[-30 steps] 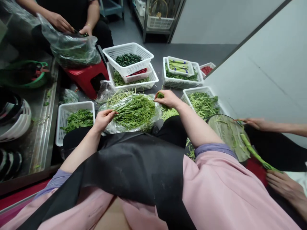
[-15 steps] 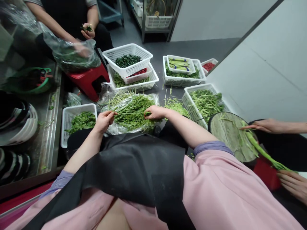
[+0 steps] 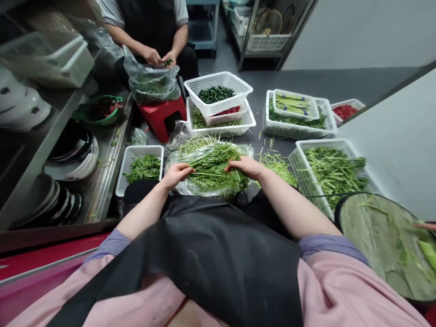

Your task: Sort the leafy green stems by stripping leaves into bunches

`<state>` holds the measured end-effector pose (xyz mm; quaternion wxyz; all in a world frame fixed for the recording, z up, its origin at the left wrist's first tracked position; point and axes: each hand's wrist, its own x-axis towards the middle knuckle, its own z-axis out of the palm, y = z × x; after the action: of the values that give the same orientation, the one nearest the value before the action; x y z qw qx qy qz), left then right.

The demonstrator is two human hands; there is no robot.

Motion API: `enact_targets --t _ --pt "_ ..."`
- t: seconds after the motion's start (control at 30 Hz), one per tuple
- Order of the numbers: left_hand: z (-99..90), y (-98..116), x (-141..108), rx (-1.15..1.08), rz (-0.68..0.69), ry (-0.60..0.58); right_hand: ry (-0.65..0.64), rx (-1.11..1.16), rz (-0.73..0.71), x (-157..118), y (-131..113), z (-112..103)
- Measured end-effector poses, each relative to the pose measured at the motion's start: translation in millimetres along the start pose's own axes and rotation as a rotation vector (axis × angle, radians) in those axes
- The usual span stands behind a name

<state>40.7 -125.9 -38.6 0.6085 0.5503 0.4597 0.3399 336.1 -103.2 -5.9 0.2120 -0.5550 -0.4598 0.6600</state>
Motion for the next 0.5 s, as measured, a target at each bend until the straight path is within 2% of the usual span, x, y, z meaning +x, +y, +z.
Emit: enact_targets --t 0.1,0.23,0.33,0.5 --pt "3.6 -1 1 0.095 0.011 -0.058 -0.261 -0.004 0.126 2 -7 31" --pt "8.4 -4 4 0.213 0.066 -0.09 -0.46 -0.011 0.233 2 -4 53" --pt "9.8 -7 6 0.206 0.063 -0.098 -0.476 -0.022 0.225 1 3 53" --pt "8.0 -10 9 0.204 0.05 -0.061 -0.411 -0.062 0.234 -3 18 40"
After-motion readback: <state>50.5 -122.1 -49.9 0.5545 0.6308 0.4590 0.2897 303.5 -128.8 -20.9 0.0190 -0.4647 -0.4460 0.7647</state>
